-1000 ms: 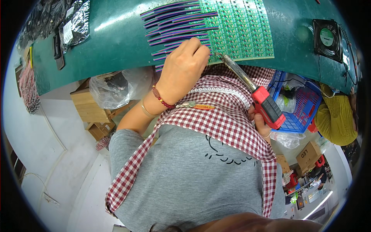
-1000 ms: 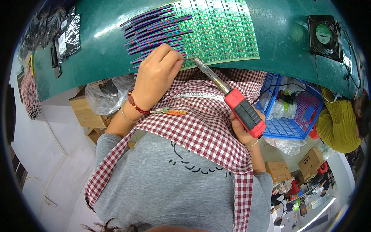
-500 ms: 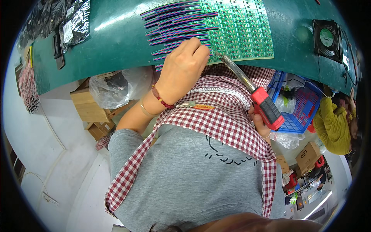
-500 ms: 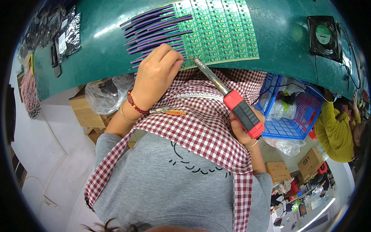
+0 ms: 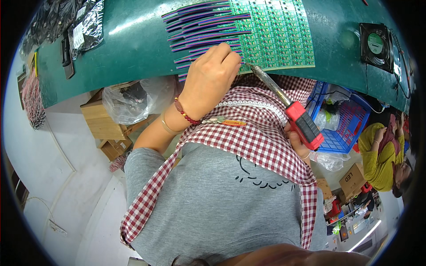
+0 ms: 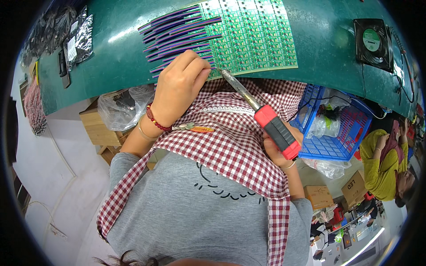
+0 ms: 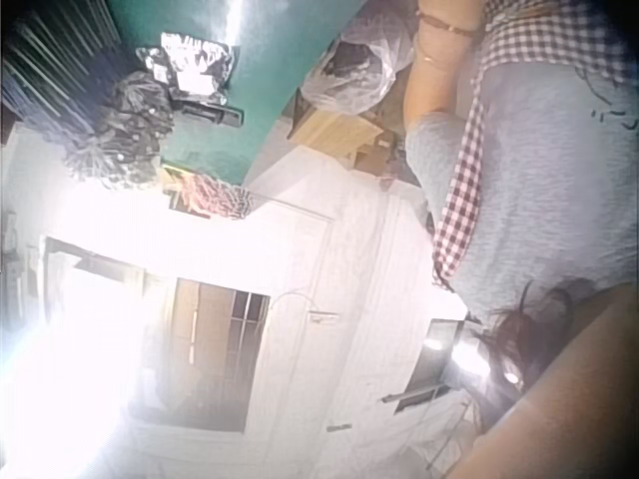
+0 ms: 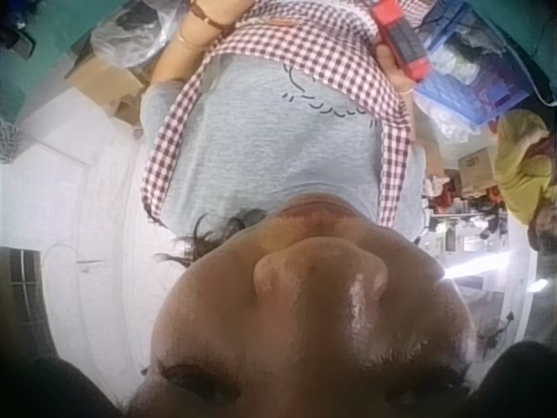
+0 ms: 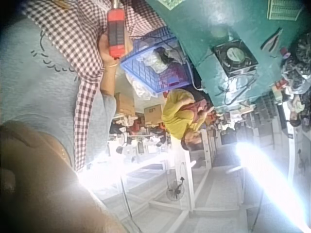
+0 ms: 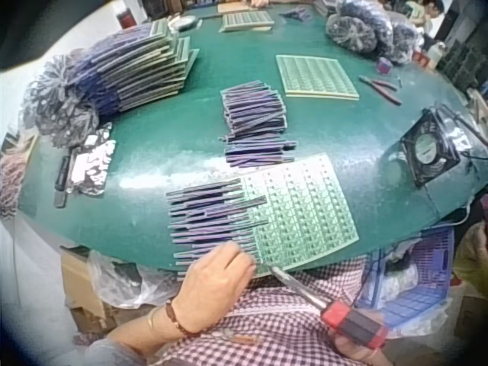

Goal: The person attaches ribbon cables to a circuit board by positioning the wires by hand and soldering the connections with a soldering iron.

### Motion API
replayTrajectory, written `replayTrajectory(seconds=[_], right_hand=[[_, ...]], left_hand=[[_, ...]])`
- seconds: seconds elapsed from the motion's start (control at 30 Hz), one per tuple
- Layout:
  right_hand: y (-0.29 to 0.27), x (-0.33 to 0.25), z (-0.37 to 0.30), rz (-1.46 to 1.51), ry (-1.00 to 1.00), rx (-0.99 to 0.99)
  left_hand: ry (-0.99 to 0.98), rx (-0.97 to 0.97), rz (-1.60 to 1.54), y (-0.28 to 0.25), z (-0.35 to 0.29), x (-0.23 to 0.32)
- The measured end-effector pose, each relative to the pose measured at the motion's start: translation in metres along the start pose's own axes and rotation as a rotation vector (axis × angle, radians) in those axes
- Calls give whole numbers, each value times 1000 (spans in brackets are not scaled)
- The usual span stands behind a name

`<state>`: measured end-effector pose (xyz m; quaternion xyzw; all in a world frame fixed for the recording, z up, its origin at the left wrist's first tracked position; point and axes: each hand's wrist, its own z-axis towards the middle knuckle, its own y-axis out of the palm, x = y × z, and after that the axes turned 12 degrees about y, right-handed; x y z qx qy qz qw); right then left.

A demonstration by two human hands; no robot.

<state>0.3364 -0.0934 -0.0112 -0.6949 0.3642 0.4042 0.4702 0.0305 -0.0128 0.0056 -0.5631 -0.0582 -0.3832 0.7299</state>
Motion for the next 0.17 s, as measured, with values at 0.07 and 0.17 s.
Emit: replayTrajectory(seconds=[0.07, 0.17], right_hand=[[0, 0, 1, 38, 49, -33], [-1, -1, 1, -4, 30, -16]], left_hand=[[2, 2, 2, 0, 0, 0], [5, -2, 6, -1, 0, 0]])
